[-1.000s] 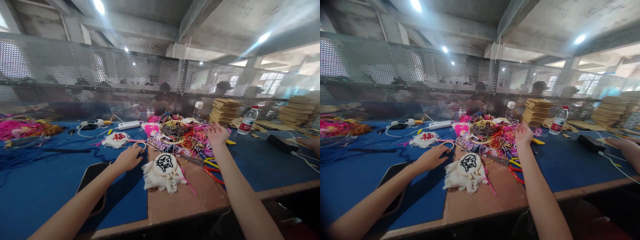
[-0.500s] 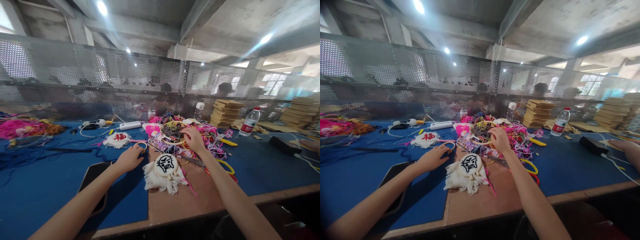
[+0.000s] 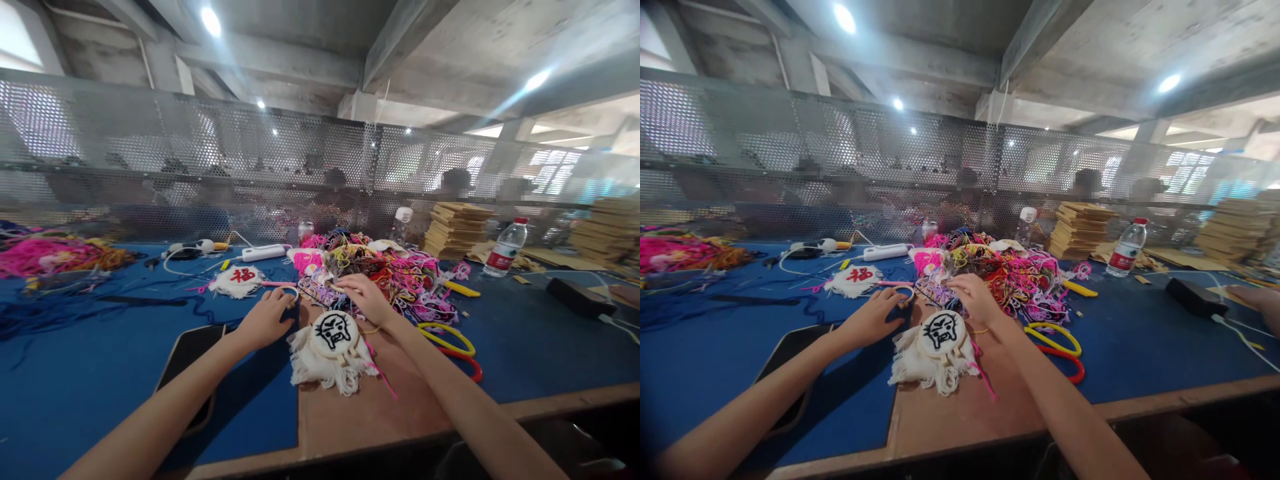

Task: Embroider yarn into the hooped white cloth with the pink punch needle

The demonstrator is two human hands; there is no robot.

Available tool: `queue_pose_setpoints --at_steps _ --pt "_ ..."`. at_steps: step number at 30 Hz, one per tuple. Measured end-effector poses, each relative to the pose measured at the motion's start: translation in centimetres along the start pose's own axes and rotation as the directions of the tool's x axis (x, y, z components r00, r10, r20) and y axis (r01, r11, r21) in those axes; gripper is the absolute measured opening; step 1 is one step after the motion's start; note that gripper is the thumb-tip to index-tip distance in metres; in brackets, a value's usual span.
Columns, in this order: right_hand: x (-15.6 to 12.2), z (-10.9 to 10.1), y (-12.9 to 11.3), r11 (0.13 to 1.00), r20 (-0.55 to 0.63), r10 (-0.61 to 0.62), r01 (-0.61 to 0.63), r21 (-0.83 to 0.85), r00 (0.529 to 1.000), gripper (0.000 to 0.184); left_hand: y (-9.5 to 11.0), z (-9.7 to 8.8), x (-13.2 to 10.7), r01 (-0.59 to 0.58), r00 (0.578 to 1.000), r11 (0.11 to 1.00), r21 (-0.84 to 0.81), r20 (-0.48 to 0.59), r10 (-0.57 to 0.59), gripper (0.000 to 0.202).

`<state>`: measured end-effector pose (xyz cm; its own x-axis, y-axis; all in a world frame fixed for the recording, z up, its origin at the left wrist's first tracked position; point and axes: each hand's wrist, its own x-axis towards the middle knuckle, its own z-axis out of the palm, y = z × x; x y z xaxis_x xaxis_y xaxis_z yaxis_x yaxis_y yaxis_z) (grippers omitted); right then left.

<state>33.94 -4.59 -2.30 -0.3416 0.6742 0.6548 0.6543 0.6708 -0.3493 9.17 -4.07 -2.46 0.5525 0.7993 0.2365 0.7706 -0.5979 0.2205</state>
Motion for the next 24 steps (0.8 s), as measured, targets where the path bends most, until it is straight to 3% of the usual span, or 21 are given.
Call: queue_pose_setpoints --at_steps 3,6,9,11,16,17,19,21,22,24 --pt "-0.3 1.3 -3.3 0.975 0.159 -0.222 0.216 0.05 0.962 0.027 1.1 -0.6 0.2 -0.073 0.996 0.934 -0.351 0.029 0.089 0.043" --pt "-0.6 1.7 -5.4 0.94 0.278 -0.342 0.326 0.104 0.898 0.028 2.0 -1.1 0.4 0.066 0.968 0.639 -0.767 0.203 0.145 0.04" --pt "-0.7 1.3 -6.6 0.927 0.329 -0.372 0.331 0.175 0.868 0.032 2.1 -1.0 0.7 0.188 0.95 0.331 -0.925 0.257 0.177 0.037" --pt "-0.8 1.1 -7.2 0.922 0.368 -0.383 0.325 0.212 0.847 0.034 2.0 -0.7 0.9 0.232 0.954 0.272 -0.934 0.273 0.125 0.03" --pt "-1.2 2.0 -7.9 0.918 0.443 -0.396 0.333 0.215 0.804 0.026 2.2 -0.7 1.0 0.224 0.973 0.486 -0.845 0.219 -0.067 0.025" --pt "-1.3 2.1 -7.7 0.927 0.435 -0.375 0.319 0.198 0.819 0.024 2.3 -0.8 1.0 0.205 0.979 0.537 -0.819 0.178 -0.101 0.026" --pt "-1.3 2.1 -7.2 0.964 0.36 -0.265 0.234 0.129 0.895 0.021 2.5 -1.2 0.8 0.116 0.991 0.676 -0.728 0.036 -0.131 0.025" --pt "-1.3 1.7 -6.4 0.995 0.208 -0.093 0.083 0.058 0.974 0.025 2.8 -1.4 0.4 -0.037 0.992 0.826 -0.563 -0.121 -0.038 0.023" --pt "-1.2 1.6 -5.9 0.999 0.139 -0.017 0.012 0.042 0.99 0.03 3.1 -1.5 0.1 -0.132 0.984 0.873 -0.469 -0.167 0.059 0.022" --pt "-1.2 1.4 -4.9 0.997 0.072 0.077 -0.078 0.017 0.994 0.04 3.9 -1.7 -0.5 -0.323 0.945 0.89 -0.322 -0.153 0.288 0.021"
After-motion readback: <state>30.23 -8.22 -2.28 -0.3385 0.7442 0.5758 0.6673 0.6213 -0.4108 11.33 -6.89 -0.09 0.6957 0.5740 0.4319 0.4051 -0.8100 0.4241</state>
